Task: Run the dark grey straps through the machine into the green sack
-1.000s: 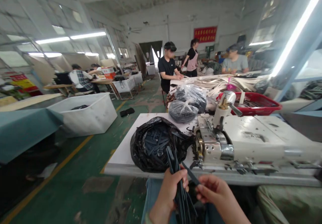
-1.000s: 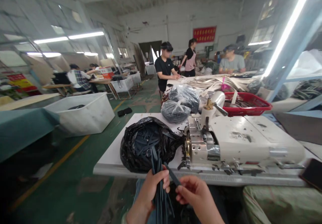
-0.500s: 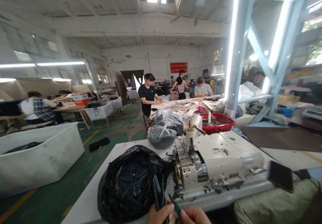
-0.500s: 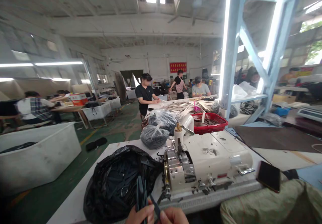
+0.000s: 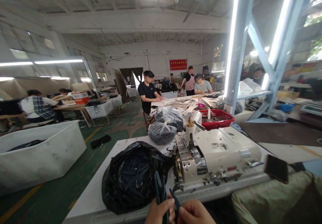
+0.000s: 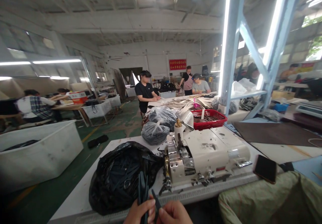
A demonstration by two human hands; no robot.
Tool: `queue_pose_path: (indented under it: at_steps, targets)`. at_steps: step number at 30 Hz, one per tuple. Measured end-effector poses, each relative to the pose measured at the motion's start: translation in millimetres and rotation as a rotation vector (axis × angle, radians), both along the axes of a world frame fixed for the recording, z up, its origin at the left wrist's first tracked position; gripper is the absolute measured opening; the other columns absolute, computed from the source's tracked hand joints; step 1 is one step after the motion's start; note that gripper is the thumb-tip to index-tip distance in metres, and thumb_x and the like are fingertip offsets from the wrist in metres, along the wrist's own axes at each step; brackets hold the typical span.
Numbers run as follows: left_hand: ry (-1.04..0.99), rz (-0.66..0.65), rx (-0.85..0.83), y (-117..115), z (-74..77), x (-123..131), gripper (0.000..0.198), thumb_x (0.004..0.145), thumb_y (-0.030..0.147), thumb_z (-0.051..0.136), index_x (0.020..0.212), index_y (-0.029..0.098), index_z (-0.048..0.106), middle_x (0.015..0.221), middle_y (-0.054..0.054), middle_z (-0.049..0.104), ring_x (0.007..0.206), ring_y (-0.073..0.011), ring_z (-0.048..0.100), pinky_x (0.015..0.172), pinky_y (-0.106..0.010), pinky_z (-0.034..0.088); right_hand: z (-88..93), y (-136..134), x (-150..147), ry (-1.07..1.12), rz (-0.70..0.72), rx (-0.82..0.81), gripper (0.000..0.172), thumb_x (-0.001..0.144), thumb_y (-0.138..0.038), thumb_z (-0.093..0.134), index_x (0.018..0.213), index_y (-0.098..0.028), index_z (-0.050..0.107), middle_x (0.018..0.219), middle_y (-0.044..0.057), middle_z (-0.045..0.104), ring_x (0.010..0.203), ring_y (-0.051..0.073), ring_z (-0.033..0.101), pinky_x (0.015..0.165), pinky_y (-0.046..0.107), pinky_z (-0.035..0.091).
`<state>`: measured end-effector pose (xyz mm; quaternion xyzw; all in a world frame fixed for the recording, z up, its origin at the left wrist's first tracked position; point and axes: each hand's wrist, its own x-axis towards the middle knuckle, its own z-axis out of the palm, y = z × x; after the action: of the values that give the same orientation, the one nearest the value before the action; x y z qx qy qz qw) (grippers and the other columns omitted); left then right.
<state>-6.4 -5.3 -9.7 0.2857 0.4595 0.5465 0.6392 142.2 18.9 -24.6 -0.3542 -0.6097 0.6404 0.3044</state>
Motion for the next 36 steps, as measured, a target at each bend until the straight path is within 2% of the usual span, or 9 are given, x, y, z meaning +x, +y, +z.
queue_pose_path:
  at_steps: [4, 7, 10, 13, 16, 19, 23, 28, 36]
  targets:
    - [0.035, -0.027, 0.043, 4, -7.9, -1, 0.034, 0.061, 0.043, 0.076, 0.062, 0.016, 0.054, 0.039, 0.003, 0.046, 0.034, -0.0112, 0.042, 0.039, -0.025, 0.035, 9.2, -1, -2, 0.166, 0.083, -0.098, 0.069, 0.072, -0.079, 0.045, 0.061, -0.013, 0.061, 0.053, 0.001, 0.05, 0.046, 0.007, 0.043, 0.047, 0.02, 0.031]
    - [0.036, -0.017, 0.059, 5, -6.7, -4, 0.033, 0.062, 0.042, 0.075, 0.063, 0.015, 0.056, 0.039, 0.003, 0.046, 0.034, -0.0111, 0.042, 0.038, -0.025, 0.035, 10.3, 3, -5, 0.237, 0.104, -0.229, 0.065, 0.069, -0.077, 0.051, 0.064, -0.013, 0.059, 0.044, -0.005, 0.041, 0.035, 0.004, 0.03, 0.038, 0.019, 0.021]
    - [-0.006, 0.079, 0.004, 3, 5.0, -8, 0.032, 0.059, 0.037, 0.078, 0.072, 0.014, 0.06, 0.045, 0.005, 0.047, 0.037, -0.0088, 0.04, 0.039, -0.024, 0.038, 17.5, 8, -10, 0.254, -0.005, -0.336, 0.06, 0.063, -0.076, 0.06, 0.067, -0.016, 0.054, 0.041, -0.011, 0.03, 0.031, 0.003, 0.017, 0.033, 0.019, 0.011]
    - [-0.063, 0.138, -0.024, -1, 21.2, -12, 0.03, 0.062, 0.032, 0.078, 0.078, 0.013, 0.061, 0.048, 0.006, 0.047, 0.04, -0.0074, 0.039, 0.041, -0.023, 0.039, 34.0, 13, -16, 0.261, -0.091, -0.279, 0.056, 0.066, -0.07, 0.063, 0.071, -0.015, 0.056, 0.043, -0.01, 0.032, 0.032, 0.003, 0.021, 0.033, 0.019, 0.011]
    - [-0.104, 0.168, -0.015, -2, 32.7, -14, 0.027, 0.064, 0.03, 0.077, 0.079, 0.014, 0.061, 0.048, 0.006, 0.046, 0.042, -0.0069, 0.039, 0.043, -0.022, 0.038, 49.4, 15, -21, 0.228, -0.048, -0.294, 0.052, 0.069, -0.064, 0.065, 0.074, -0.012, 0.059, 0.046, -0.009, 0.035, 0.034, 0.003, 0.026, 0.034, 0.018, 0.01]
    - [-0.069, 0.2, 0.002, -4, 36.6, -16, 0.025, 0.066, 0.029, 0.075, 0.065, 0.015, 0.055, 0.047, 0.005, 0.046, 0.042, -0.0072, 0.04, 0.044, -0.022, 0.039, 56.5, 14, -21, 0.274, 0.052, -0.443, 0.044, 0.073, -0.054, 0.066, 0.075, -0.011, 0.061, 0.049, -0.008, 0.035, 0.036, 0.002, 0.024, 0.035, 0.017, 0.007]
    - [-0.042, 0.143, 0.021, -7, 38.6, -17, 0.029, 0.068, 0.028, 0.072, 0.055, 0.016, 0.049, 0.045, 0.005, 0.044, 0.042, -0.0073, 0.04, 0.044, -0.022, 0.039, 56.4, 13, -14, 0.42, 0.216, -0.66, 0.031, 0.082, -0.038, 0.061, 0.083, -0.007, 0.064, 0.054, -0.006, 0.036, 0.039, 0.001, 0.024, 0.035, 0.014, 0.008]
    - [-0.02, 0.102, 0.013, -12, 45.6, -12, 0.026, 0.067, 0.028, 0.073, 0.058, 0.015, 0.051, 0.045, 0.005, 0.046, 0.042, -0.0072, 0.042, 0.046, -0.022, 0.04, 48.1, 20, -2, 0.562, 0.41, -1.015, 0.028, 0.086, -0.028, 0.051, 0.092, -0.003, 0.063, 0.055, -0.007, 0.032, 0.039, 0.001, 0.021, 0.031, 0.01, 0.011]
    - [0.029, 0.097, 0.013, -12, 44.7, -6, 0.024, 0.067, 0.026, 0.071, 0.058, 0.016, 0.051, 0.044, 0.004, 0.047, 0.042, -0.0082, 0.044, 0.045, -0.022, 0.037, 39.0, 24, 6, 0.605, 0.481, -1.106, 0.035, 0.092, -0.026, 0.035, 0.097, -0.002, 0.061, 0.056, -0.005, 0.036, 0.039, 0.003, 0.025, 0.029, 0.008, 0.018]
